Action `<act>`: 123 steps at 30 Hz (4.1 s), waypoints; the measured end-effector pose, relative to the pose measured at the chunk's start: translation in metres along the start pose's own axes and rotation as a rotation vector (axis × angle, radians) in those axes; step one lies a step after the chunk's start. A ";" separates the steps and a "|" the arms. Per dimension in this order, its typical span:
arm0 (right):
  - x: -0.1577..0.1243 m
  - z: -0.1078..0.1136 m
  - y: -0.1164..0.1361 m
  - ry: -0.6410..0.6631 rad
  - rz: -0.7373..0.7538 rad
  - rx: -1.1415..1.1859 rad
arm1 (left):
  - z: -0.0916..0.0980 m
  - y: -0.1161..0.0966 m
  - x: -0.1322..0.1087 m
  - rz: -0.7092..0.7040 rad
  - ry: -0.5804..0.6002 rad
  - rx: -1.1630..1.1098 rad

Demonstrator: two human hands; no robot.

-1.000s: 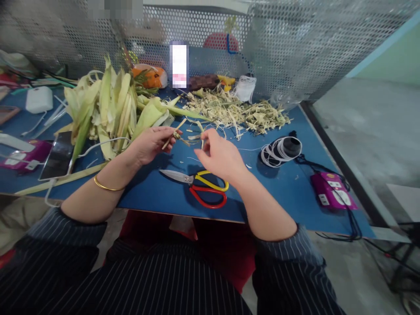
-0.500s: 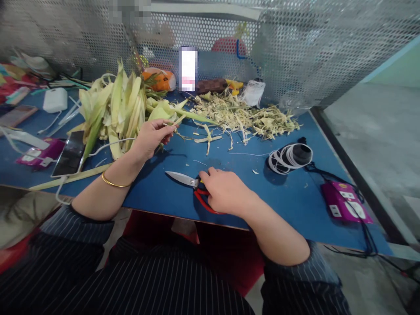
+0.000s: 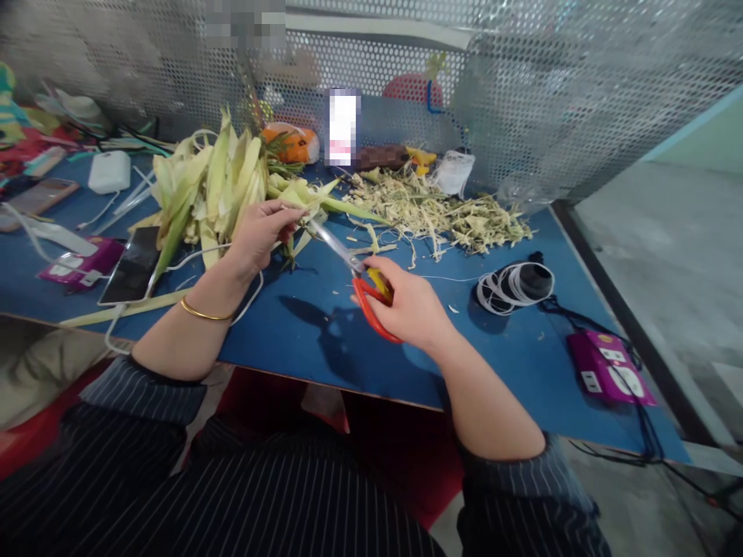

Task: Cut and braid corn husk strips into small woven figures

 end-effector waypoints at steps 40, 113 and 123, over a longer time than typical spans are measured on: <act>0.009 -0.005 -0.018 -0.013 -0.071 0.184 | -0.023 0.003 -0.016 -0.017 0.279 0.021; 0.009 -0.008 -0.019 -0.106 0.012 0.087 | -0.039 0.013 -0.027 0.140 0.097 -0.381; 0.010 -0.009 -0.019 -0.116 -0.027 0.090 | -0.039 0.015 -0.031 0.235 0.170 -0.351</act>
Point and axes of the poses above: each hand's wrist, its own x-axis towards the middle knuckle, its own z-axis out of the back of the hand, y = z × x, the point moved 4 cm from there along x, towards the middle knuckle, and after that the axes turned 10 degrees about x, right-handed, at the moved point
